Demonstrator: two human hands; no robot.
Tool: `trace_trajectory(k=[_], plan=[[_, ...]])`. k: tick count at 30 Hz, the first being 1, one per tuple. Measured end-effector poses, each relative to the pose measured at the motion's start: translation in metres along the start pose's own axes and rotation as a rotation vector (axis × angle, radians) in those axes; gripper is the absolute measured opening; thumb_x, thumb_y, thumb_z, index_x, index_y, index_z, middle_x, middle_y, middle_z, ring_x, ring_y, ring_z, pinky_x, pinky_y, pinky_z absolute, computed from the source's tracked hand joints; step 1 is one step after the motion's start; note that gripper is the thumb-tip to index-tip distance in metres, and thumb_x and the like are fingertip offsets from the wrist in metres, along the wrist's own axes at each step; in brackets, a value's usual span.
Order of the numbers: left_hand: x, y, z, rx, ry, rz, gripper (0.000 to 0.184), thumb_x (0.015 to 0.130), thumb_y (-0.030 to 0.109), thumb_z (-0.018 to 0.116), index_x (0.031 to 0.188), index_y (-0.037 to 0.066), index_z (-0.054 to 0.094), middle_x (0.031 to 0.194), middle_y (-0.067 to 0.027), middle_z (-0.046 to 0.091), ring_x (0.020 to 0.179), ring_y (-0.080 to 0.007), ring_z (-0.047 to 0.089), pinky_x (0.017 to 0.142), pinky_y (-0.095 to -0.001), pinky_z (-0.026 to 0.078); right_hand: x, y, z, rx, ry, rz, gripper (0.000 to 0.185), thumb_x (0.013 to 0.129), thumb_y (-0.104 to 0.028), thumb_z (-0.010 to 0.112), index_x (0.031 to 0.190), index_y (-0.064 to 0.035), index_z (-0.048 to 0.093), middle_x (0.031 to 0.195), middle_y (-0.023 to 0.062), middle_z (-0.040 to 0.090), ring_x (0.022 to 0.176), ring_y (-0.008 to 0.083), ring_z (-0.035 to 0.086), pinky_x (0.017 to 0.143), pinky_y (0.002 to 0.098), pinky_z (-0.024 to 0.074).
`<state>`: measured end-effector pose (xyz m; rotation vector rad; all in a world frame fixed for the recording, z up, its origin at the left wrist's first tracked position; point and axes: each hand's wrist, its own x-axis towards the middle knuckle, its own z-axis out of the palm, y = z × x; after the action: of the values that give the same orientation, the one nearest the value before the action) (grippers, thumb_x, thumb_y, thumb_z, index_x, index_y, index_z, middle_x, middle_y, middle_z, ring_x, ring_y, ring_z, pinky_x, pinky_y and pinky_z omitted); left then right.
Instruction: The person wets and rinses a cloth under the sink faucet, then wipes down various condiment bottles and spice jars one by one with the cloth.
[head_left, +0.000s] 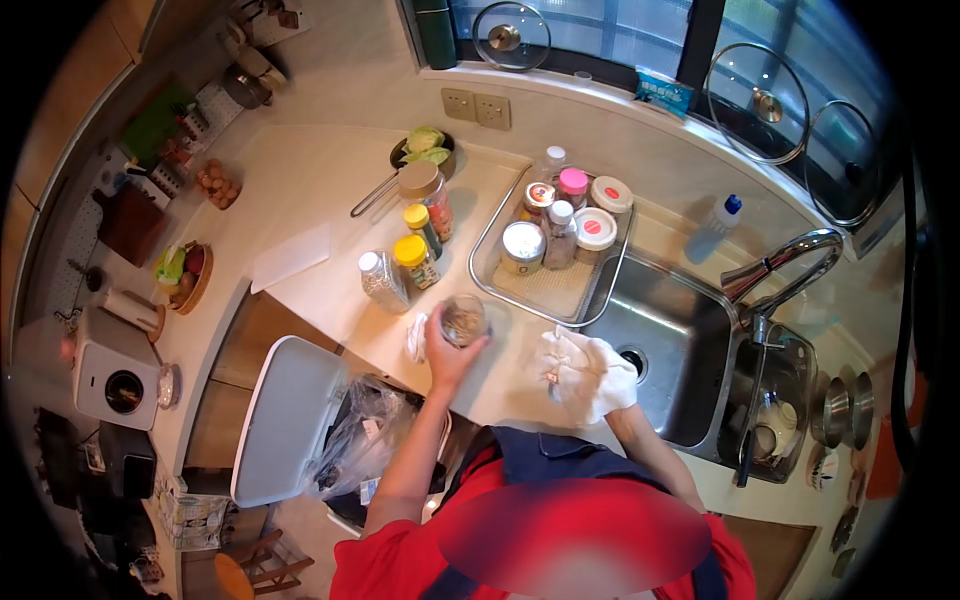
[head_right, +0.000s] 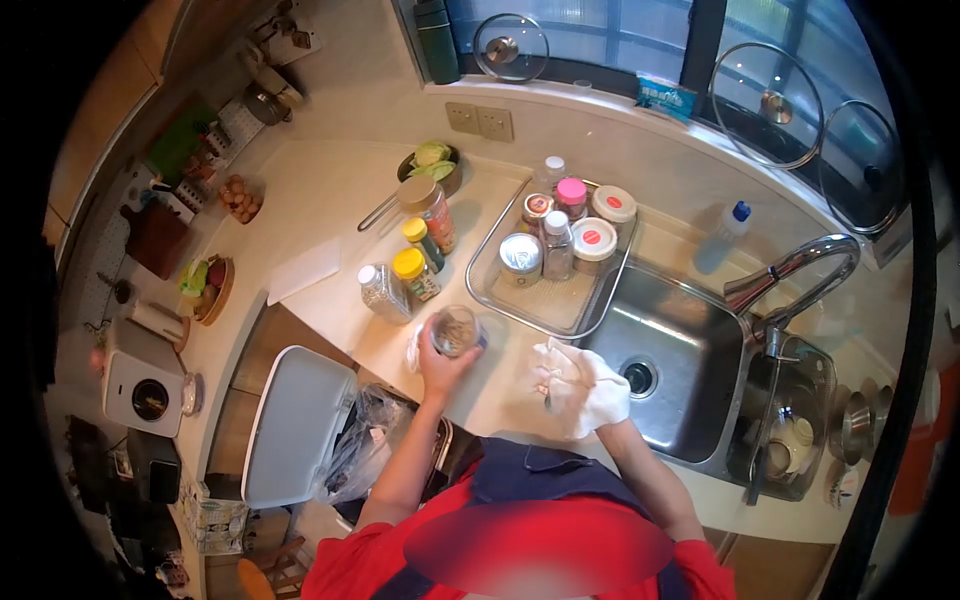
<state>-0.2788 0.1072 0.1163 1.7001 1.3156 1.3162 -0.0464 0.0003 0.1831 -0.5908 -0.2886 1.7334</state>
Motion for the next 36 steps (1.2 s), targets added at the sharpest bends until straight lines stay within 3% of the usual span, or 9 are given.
trace_trajectory(k=[7, 11, 13, 15, 19, 21, 23, 31, 36], plan=[[0.037, -0.029, -0.007, 0.515, 0.222, 0.125, 0.097, 0.046, 0.007, 0.086, 0.131, 0.005, 0.039, 0.124, -0.0142, 0.047, 0.116, -0.0323, 0.042, 0.101, -0.0389, 0.033, 0.005, -0.001, -0.024, -0.135, -0.104, -0.078, 0.045, 0.090, -0.022, 0.049, 0.129, 0.0009, 0.043, 0.121, 0.0095, 0.052, 0.089, 0.0179, 0.055, 0.080, 0.0308, 0.0465], [0.056, -0.047, 0.014, 0.190, 0.142, -0.064, 0.095, 0.048, 0.015, 0.087, 0.130, 0.005, 0.041, 0.130, -0.0167, 0.040, 0.121, -0.0329, 0.037, 0.102, -0.0412, 0.030, -0.003, -0.006, -0.025, -0.244, -0.222, -0.254, 0.049, 0.090, -0.020, 0.047, 0.132, 0.0039, 0.039, 0.122, 0.0127, 0.052, 0.100, 0.0176, 0.054, 0.085, 0.0306, 0.0445], [0.063, -0.049, 0.023, 0.157, 0.160, -0.081, 0.094, 0.049, 0.018, 0.087, 0.130, 0.005, 0.041, 0.131, -0.0186, 0.039, 0.122, -0.0340, 0.036, 0.103, -0.0422, 0.029, -0.008, -0.009, -0.021, -0.367, -0.096, -0.257, 0.052, 0.087, -0.023, 0.051, 0.131, 0.0033, 0.041, 0.123, 0.0131, 0.051, 0.099, 0.0171, 0.053, 0.086, 0.0303, 0.0441], [0.063, -0.040, 0.024, 0.497, 0.170, 0.078, 0.095, 0.050, 0.019, 0.087, 0.131, 0.004, 0.039, 0.130, -0.0196, 0.040, 0.122, -0.0352, 0.037, 0.103, -0.0419, 0.029, -0.014, -0.008, -0.027, -0.487, 0.039, -0.245, 0.055, 0.084, -0.025, 0.054, 0.130, 0.0027, 0.042, 0.124, 0.0136, 0.050, 0.099, 0.0166, 0.053, 0.087, 0.0300, 0.0437], [0.067, 0.010, 0.048, 0.701, 0.329, 0.187, 0.098, 0.050, 0.017, 0.086, 0.132, 0.003, 0.035, 0.130, -0.0218, 0.040, 0.123, -0.0362, 0.036, 0.104, -0.0419, 0.028, -0.010, -0.013, -0.053, -0.610, 0.038, -0.399, 0.053, 0.086, -0.024, 0.054, 0.129, 0.0036, 0.042, 0.125, 0.0122, 0.050, 0.112, 0.0181, 0.050, 0.094, 0.0301, 0.0405], [0.089, 0.009, 0.074, 0.305, -0.001, 0.341, 0.106, 0.048, 0.018, 0.087, 0.134, 0.000, 0.029, 0.132, -0.0235, 0.039, 0.125, -0.0361, 0.036, 0.104, -0.0411, 0.029, -0.011, -0.012, -0.052, -0.660, 0.054, -0.427, 0.053, 0.086, -0.024, 0.055, 0.130, 0.0037, 0.042, 0.126, 0.0118, 0.049, 0.116, 0.0187, 0.048, 0.095, 0.0305, 0.0397], [0.109, 0.002, 0.110, 0.027, -0.156, 0.151, 0.109, 0.046, 0.020, 0.089, 0.133, -0.002, 0.027, 0.130, -0.0241, 0.040, 0.123, -0.0358, 0.039, 0.103, -0.0394, 0.032, -0.011, -0.012, -0.043, -0.261, 0.071, -0.314, 0.054, 0.087, -0.025, 0.056, 0.130, 0.0038, 0.041, 0.126, 0.0110, 0.049, 0.114, 0.0188, 0.048, 0.096, 0.0310, 0.0394], [0.148, -0.015, 0.146, 0.104, -0.249, -0.130, 0.099, 0.043, 0.020, 0.088, 0.124, -0.002, 0.036, 0.115, -0.0198, 0.054, 0.109, -0.0284, 0.054, 0.093, -0.0369, 0.043, -0.023, -0.022, -0.050, -0.435, 0.075, -0.559, 0.052, 0.089, -0.029, 0.055, 0.127, 0.0037, 0.043, 0.123, 0.0097, 0.052, 0.109, 0.0174, 0.051, 0.097, 0.0325, 0.0372], [0.132, 0.034, 0.099, -0.420, -0.299, -0.188, 0.085, 0.052, 0.020, 0.085, 0.122, -0.001, 0.041, 0.111, -0.0117, 0.056, 0.099, -0.0212, 0.057, 0.088, -0.0317, 0.045, -0.025, -0.044, -0.035, -0.482, 0.153, -0.641, 0.043, 0.091, -0.025, 0.051, 0.122, 0.0049, 0.050, 0.121, 0.0115, 0.056, 0.105, 0.0204, 0.056, 0.092, 0.0328, 0.0418]])
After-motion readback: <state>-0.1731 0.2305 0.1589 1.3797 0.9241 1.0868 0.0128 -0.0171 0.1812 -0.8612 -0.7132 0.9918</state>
